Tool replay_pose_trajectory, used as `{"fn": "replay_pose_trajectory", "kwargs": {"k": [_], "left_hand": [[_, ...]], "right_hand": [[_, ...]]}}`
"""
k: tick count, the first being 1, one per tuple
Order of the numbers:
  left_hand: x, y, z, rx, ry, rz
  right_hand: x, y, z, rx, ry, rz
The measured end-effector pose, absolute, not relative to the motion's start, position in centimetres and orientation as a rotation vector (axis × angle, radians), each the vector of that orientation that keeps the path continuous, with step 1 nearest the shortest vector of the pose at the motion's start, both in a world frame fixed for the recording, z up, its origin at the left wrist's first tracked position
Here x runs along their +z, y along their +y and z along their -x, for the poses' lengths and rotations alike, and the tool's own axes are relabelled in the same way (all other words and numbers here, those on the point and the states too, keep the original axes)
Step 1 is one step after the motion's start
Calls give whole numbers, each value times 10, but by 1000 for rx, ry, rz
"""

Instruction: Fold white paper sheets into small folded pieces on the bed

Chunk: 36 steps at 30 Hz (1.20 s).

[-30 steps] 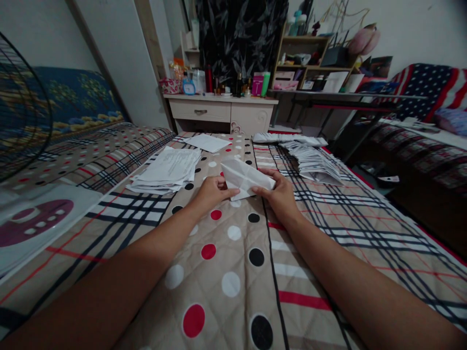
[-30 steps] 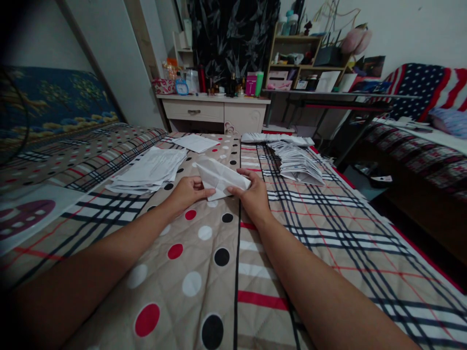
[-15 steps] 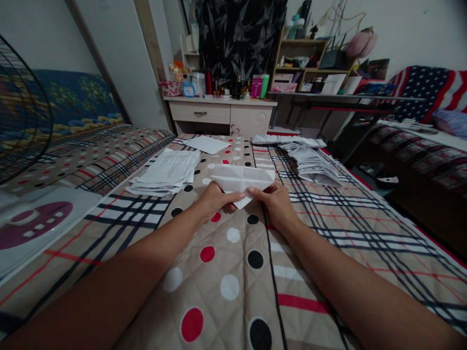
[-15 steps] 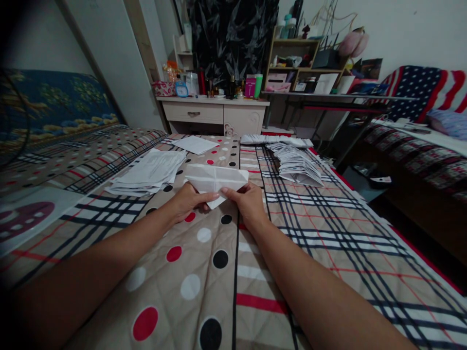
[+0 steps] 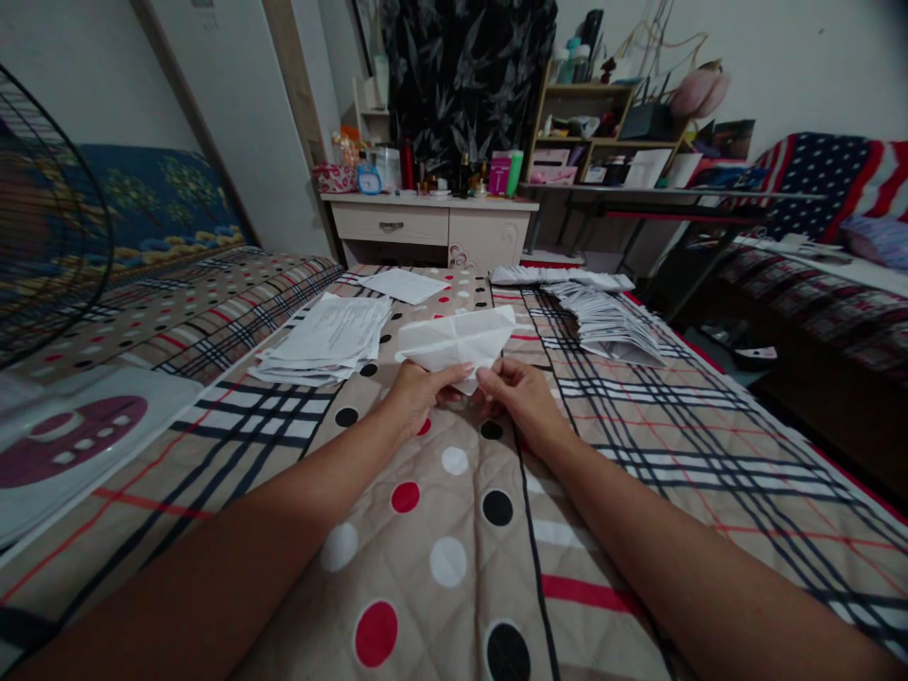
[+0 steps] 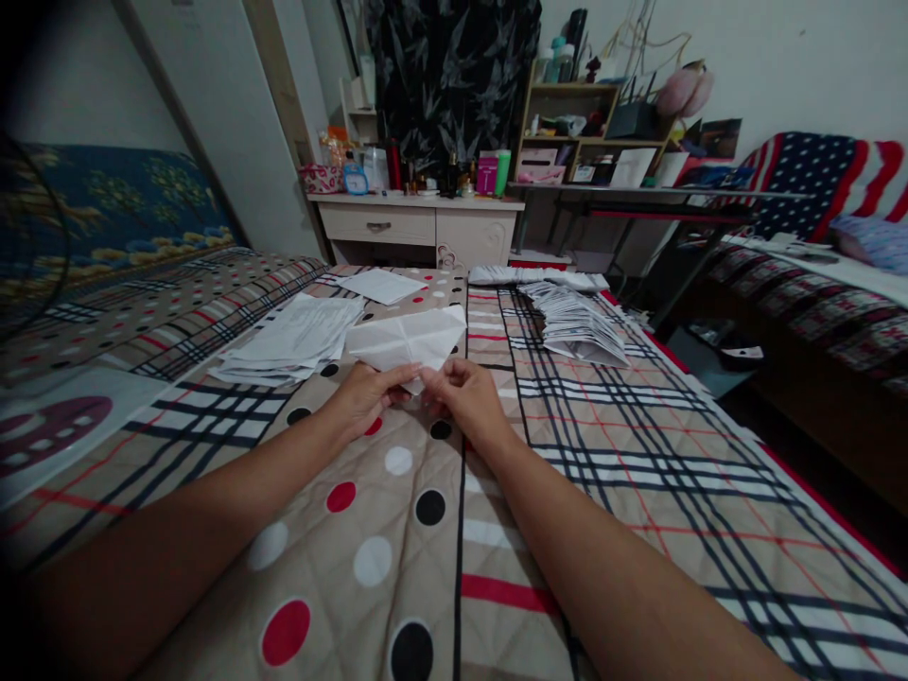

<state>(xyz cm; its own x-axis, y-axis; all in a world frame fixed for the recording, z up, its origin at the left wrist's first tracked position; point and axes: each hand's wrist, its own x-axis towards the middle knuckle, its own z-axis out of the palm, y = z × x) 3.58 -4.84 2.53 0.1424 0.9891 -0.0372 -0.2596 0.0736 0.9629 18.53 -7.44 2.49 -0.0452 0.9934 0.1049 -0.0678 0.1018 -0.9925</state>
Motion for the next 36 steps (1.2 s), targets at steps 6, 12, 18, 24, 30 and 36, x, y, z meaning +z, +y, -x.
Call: {"fn": "replay_pose_trajectory", "kwargs": {"k": [6,12,18,24,30,36], "left_hand": [[24,-48,-37,1221,936,-1062],[27,-38,-27,1338,1052,-1052],[27,-31,-19,1350,1103,-1141],[30,-31,-16,1321,1175,-1268],[33,-33,-17,1339,1119,-1278],[32,-33,-14,1211,1133,-1301]], "right_hand": [[26,-84,-176,1287,-1374,1058],[27,-84,-181,1363,-1270,1054],[26,-82,-182,1380,-1261,1040],[25,-82,-182,1410,-1251,1052],[27,-84,-180,1373,-1315,1090],[25,-78,-184,1194,-1215,1141]]}}
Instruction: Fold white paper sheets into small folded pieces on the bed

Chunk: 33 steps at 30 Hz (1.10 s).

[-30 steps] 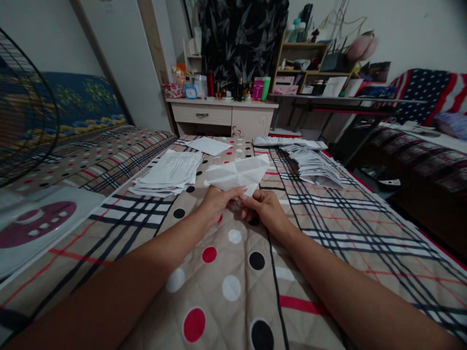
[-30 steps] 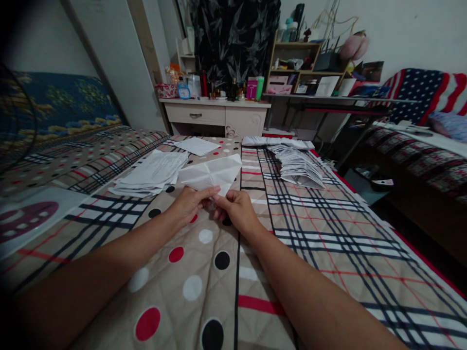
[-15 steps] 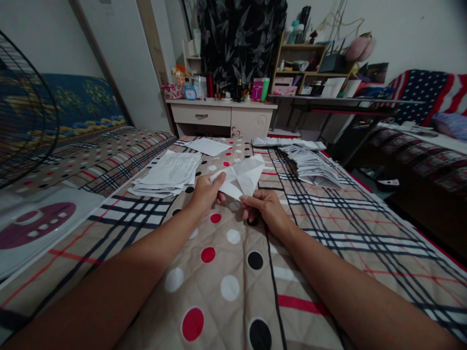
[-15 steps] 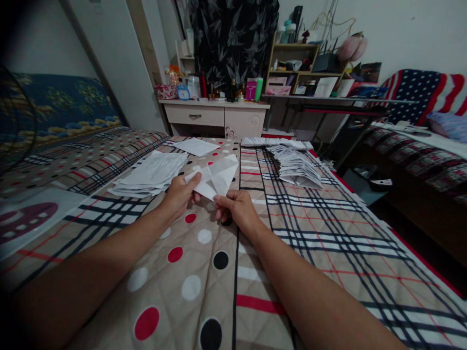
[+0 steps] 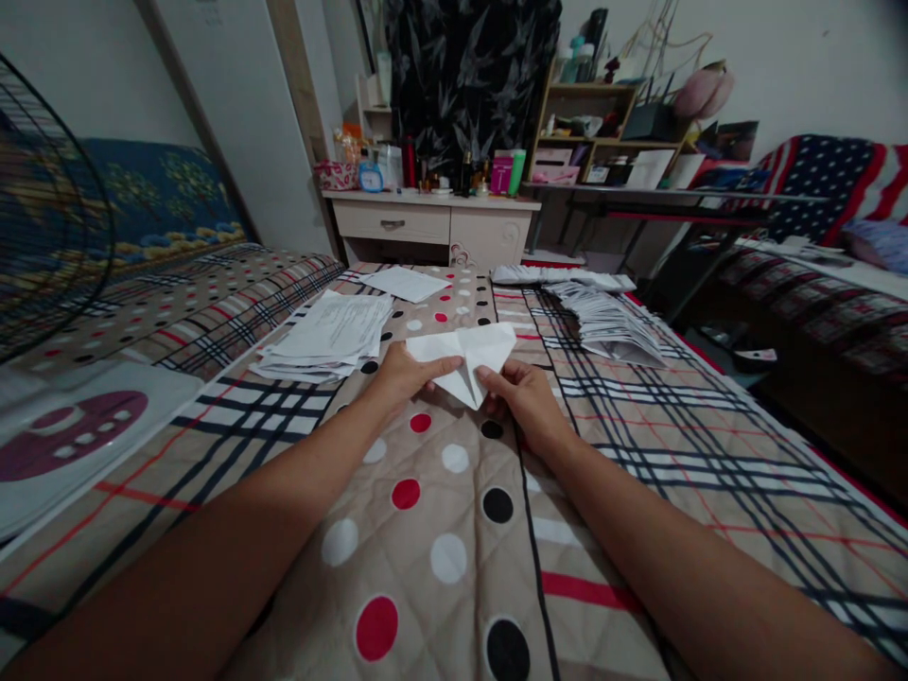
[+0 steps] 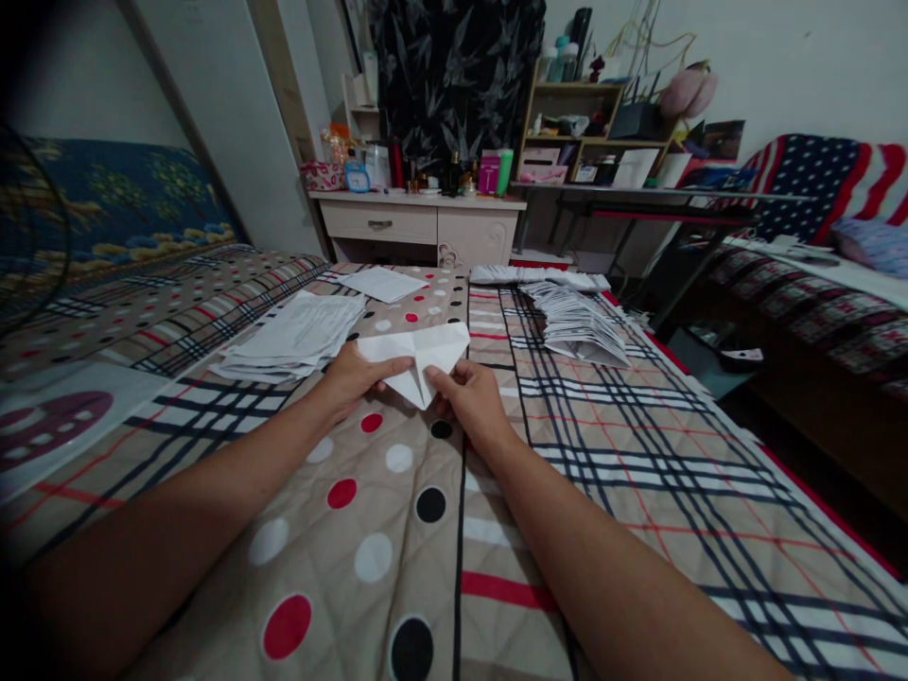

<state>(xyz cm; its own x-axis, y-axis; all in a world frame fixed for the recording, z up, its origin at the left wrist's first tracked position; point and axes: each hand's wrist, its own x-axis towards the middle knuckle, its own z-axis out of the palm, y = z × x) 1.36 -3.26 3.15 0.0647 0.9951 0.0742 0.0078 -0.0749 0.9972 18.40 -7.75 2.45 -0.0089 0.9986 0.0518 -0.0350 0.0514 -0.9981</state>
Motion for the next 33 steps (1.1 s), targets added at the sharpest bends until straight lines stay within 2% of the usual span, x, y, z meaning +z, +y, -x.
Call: {"fn": "replay_pose_trajectory", "kwargs": {"k": [4,9,11,17,24,33], "left_hand": [[28,-29,-10,1050,1147,-1396],[21,-23,-6,923,1252,-1739],[19,-20,-3,948,1351,-1929],[11,-10,4,945,1322,-2289],[11,-8,4,905,1334,-2378],[13,-10,3,1024,1270,-2537]], "right_hand": [[20,-69,-192,971,-1224,1256],[14,-64,-202,318,-1545,1577],[12,-62,-206,180,-1689,1573],[11,-55,-214,144,-1864,1590],[9,-48,-222,158,-1935,1548],[9,-49,-220,53,-1926,1326]]}}
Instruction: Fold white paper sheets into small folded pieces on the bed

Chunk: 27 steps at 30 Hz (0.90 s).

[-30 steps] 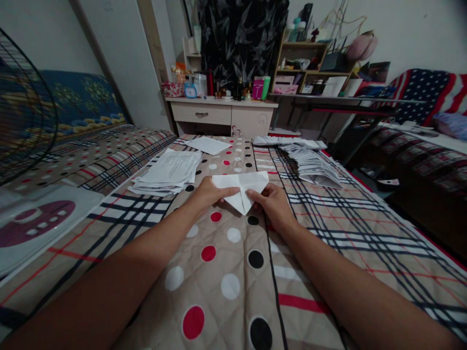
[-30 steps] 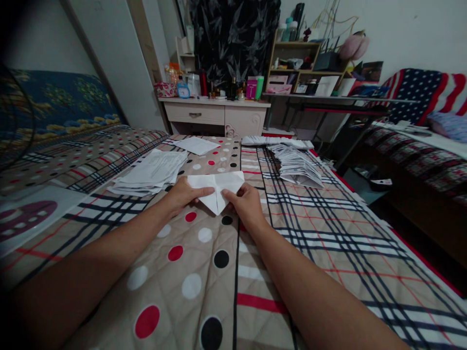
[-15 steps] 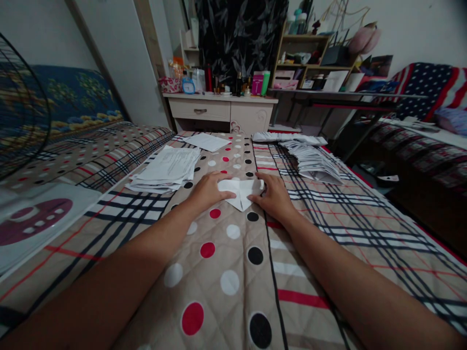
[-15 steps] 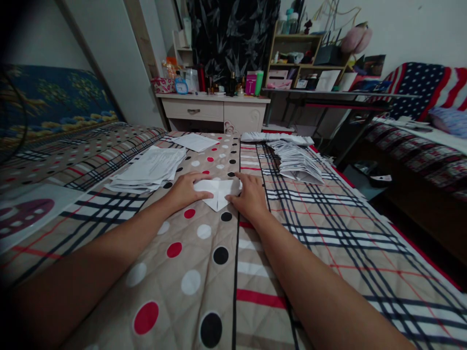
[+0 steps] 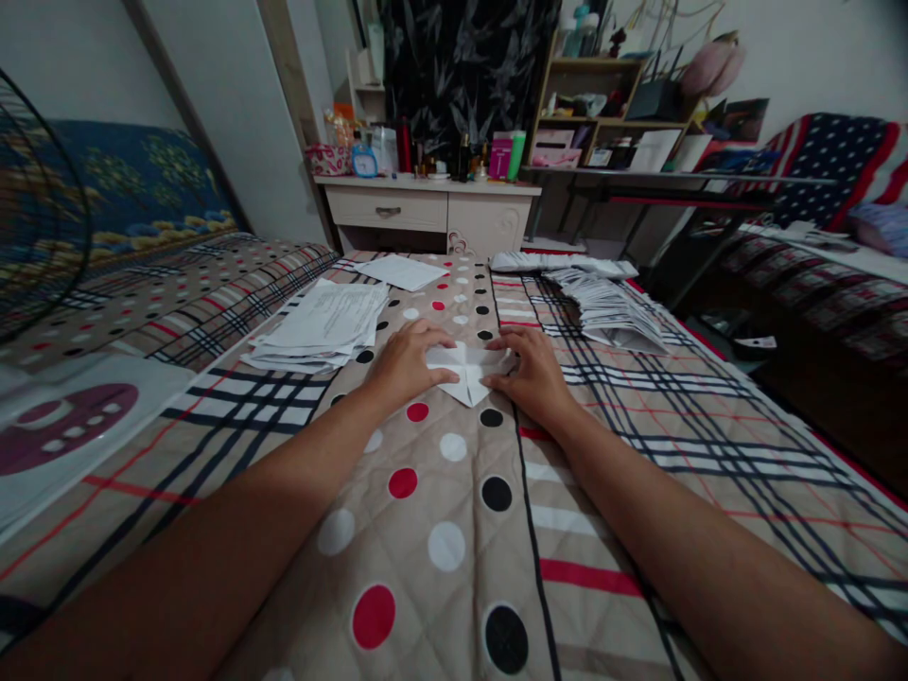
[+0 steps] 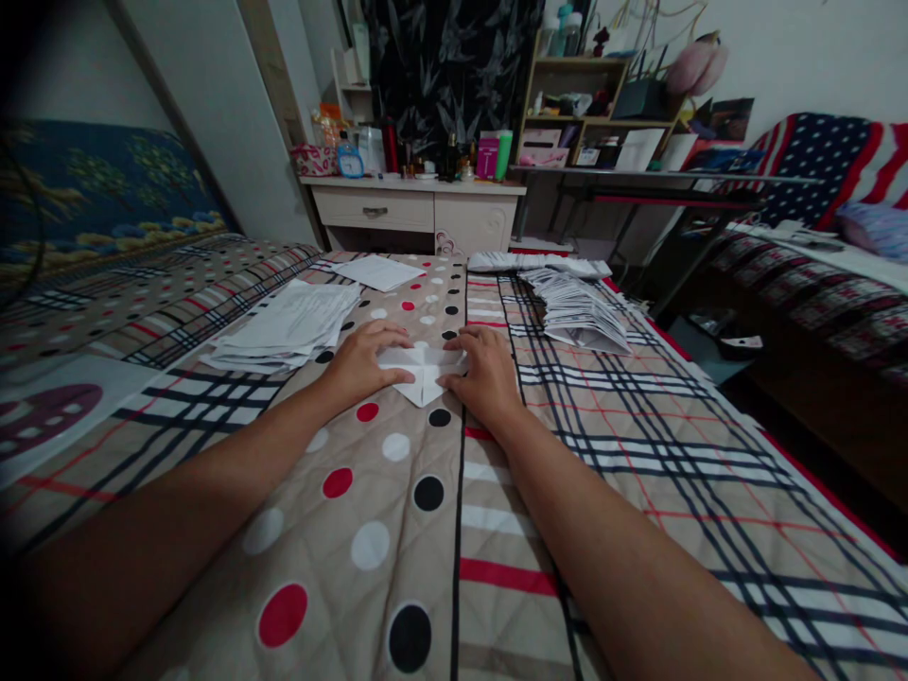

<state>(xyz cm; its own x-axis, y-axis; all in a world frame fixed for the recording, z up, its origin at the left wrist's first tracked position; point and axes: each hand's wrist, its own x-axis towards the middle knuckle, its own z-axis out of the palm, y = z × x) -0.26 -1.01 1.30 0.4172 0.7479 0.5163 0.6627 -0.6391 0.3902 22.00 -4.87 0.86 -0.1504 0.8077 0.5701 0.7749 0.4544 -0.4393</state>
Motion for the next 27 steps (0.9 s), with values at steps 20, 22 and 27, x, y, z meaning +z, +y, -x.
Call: {"fn": "replay_pose_trajectory", "kwargs": {"k": [20,22,27], "left_hand": [[20,-18,3,808,1214,-2679],[16,-15,3,831,1261,-2611],[12,-11,4,872,1405,-2436]], "right_hand": [[14,-55,-215,156,-1894,1513],[11,-53,-216,128,-1873,1530],[8,-50,-218,183,-1785,1637]]}}
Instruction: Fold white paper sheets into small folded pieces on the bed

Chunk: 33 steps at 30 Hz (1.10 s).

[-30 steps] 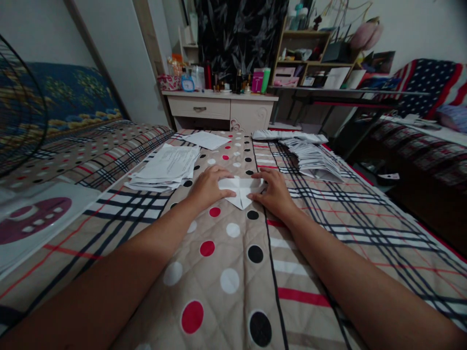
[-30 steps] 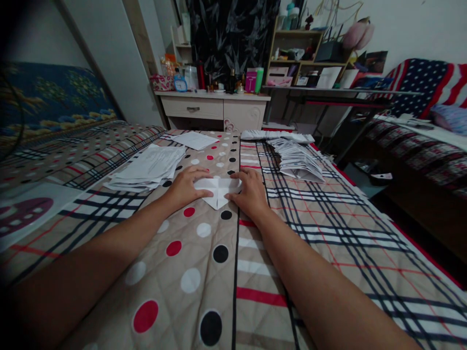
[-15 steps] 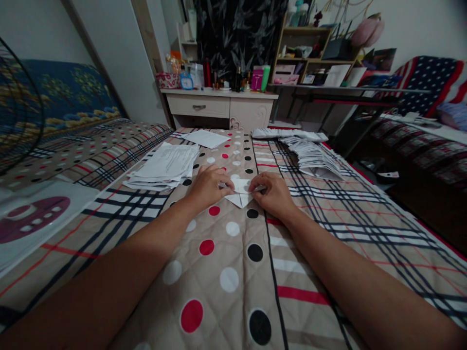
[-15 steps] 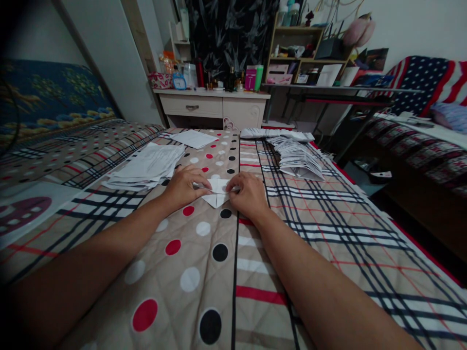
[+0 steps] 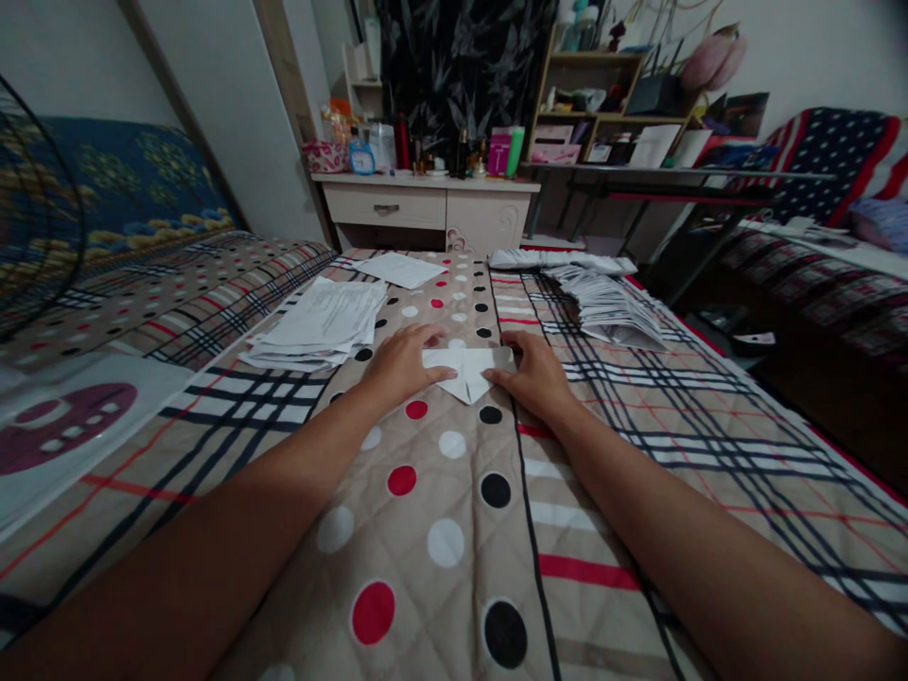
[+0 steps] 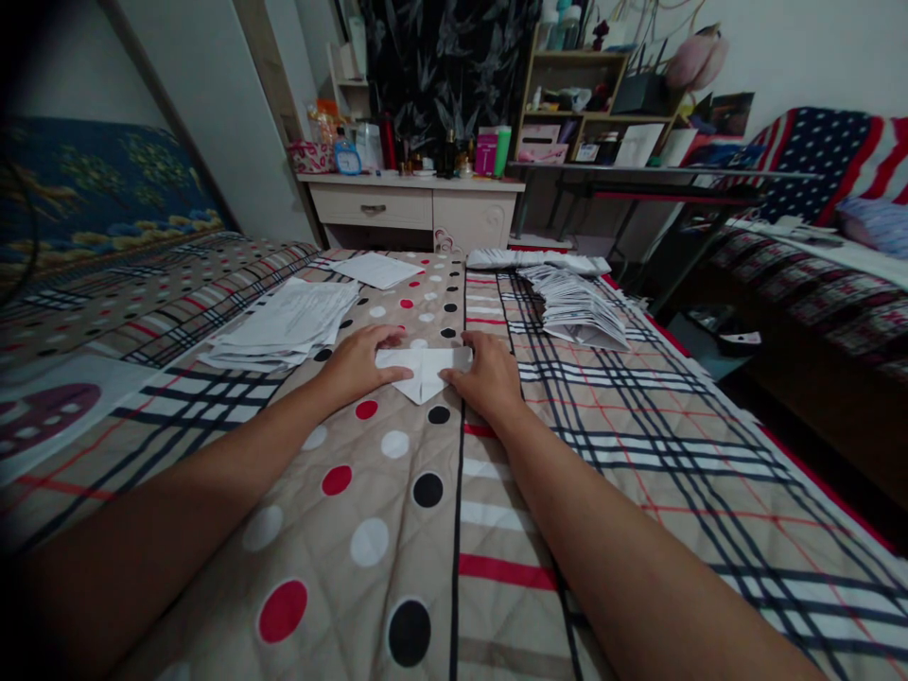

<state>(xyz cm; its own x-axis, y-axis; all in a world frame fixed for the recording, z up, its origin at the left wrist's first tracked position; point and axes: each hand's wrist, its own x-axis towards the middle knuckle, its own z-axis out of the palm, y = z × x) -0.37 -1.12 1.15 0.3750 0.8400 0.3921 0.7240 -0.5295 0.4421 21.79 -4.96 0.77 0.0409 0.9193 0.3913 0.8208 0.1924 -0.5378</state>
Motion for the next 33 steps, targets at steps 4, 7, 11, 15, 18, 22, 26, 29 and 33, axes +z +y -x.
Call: {"fn": "replay_pose_trajectory", "kwargs": {"k": [4,7,11,15,18,22,26,29,33], "left_hand": [[15,-13,4,804,1495,-2330],[18,-15,4,786,1540,-2262],[19,-14,4,837,1527,-2201],[18,-12,6,890,1410,-2129],[22,-13,3,937,1352,-2061],[34,-22,-3,1357,1179,-2203],[38,-28,-4,1485,1176,-2528],[31,-26,-1,1381,1163,-2728],[21,-19,3,1085,1115,-2874]], "right_hand": [[8,-48,-218,300,-1736,1655],[6,-47,-219,409,-1660,1599],[5,-46,-220,573,-1597,1442],[9,-46,-217,726,-1491,1288],[13,-50,-213,733,-1421,1222],[22,-59,-209,419,-1423,1138],[28,-64,-208,161,-1522,979],[23,-60,-213,123,-1624,1034],[13,-52,-219,128,-1889,1221]]}}
